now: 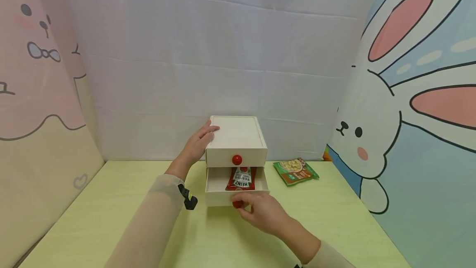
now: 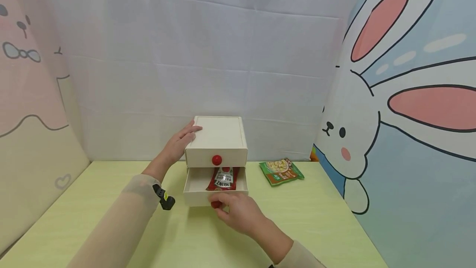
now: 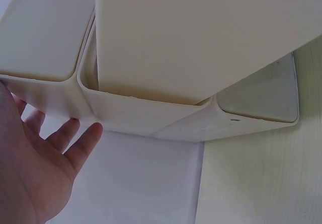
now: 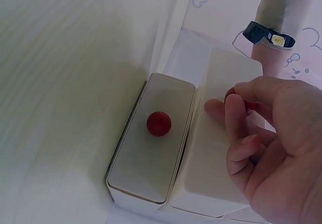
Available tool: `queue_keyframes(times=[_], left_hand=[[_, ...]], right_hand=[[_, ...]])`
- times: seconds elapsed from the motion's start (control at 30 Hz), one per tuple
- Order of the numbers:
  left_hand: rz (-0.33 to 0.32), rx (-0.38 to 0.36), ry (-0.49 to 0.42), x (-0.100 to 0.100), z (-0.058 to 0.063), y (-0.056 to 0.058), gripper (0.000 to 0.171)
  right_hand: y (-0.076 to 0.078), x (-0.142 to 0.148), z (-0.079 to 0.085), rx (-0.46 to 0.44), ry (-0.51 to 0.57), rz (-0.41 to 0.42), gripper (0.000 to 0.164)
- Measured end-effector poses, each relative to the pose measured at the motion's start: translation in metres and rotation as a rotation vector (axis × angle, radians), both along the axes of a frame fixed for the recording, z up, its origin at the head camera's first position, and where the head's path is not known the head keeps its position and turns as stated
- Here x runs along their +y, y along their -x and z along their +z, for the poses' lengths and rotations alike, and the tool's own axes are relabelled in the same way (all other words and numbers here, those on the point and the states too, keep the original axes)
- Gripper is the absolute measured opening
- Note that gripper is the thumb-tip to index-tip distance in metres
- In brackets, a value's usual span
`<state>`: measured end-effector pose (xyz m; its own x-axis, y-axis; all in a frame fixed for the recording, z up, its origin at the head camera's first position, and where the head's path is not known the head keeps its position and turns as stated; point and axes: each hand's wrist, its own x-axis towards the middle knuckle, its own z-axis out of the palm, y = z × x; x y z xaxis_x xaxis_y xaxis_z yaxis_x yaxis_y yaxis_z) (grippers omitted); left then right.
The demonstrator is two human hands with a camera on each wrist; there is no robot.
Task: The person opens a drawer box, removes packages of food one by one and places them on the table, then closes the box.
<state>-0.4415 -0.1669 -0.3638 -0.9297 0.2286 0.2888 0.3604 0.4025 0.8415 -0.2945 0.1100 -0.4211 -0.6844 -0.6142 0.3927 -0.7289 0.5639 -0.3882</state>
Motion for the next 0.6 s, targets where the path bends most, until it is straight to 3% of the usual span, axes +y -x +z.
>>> queue_keyframes(times=[0.6], left_hand=[[-0.003, 0.01, 0.003, -0.001, 0.0, -0.001, 0.053]], right_hand=[[-0.013, 0.003, 0.002, -0.012, -0.007, 0.034, 0.028]])
